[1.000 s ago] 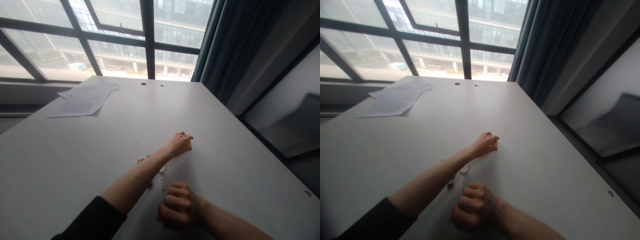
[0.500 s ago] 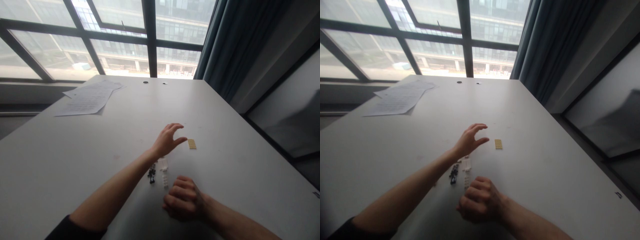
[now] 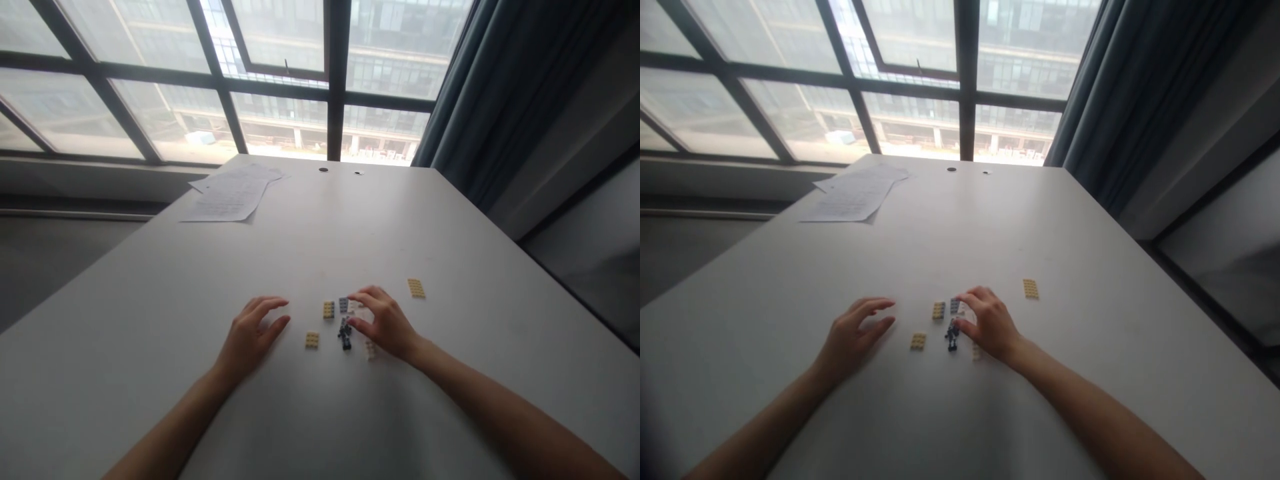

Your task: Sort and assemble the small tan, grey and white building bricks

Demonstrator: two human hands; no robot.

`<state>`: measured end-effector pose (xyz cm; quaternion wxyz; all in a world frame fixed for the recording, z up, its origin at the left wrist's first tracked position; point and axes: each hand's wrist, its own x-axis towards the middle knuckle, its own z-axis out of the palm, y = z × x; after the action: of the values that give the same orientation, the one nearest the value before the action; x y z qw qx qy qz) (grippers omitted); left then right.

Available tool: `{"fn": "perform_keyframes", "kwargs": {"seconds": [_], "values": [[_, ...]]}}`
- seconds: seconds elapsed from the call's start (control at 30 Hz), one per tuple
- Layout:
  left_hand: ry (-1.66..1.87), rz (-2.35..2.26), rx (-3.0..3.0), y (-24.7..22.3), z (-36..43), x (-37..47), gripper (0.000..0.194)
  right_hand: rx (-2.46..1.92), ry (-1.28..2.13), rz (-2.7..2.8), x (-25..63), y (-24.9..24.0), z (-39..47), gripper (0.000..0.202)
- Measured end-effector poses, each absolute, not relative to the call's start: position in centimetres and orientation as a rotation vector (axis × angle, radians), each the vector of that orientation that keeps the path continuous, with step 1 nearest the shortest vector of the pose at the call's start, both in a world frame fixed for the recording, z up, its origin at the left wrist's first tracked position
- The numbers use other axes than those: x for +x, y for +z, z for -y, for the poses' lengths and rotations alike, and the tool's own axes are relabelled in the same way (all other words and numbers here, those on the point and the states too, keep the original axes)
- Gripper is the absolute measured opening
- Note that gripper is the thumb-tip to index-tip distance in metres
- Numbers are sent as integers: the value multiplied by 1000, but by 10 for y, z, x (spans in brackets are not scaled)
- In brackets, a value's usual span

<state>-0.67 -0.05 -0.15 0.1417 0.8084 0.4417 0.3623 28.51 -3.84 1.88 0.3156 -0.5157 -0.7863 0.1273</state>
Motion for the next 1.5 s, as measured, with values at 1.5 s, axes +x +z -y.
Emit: {"fn": "perform_keyframes", "kwargs": {"seconds": [1.5], "values": [[1059, -1154, 2548, 3, 1, -3, 18, -1681, 268, 1910, 447, 31, 30, 42]]}}
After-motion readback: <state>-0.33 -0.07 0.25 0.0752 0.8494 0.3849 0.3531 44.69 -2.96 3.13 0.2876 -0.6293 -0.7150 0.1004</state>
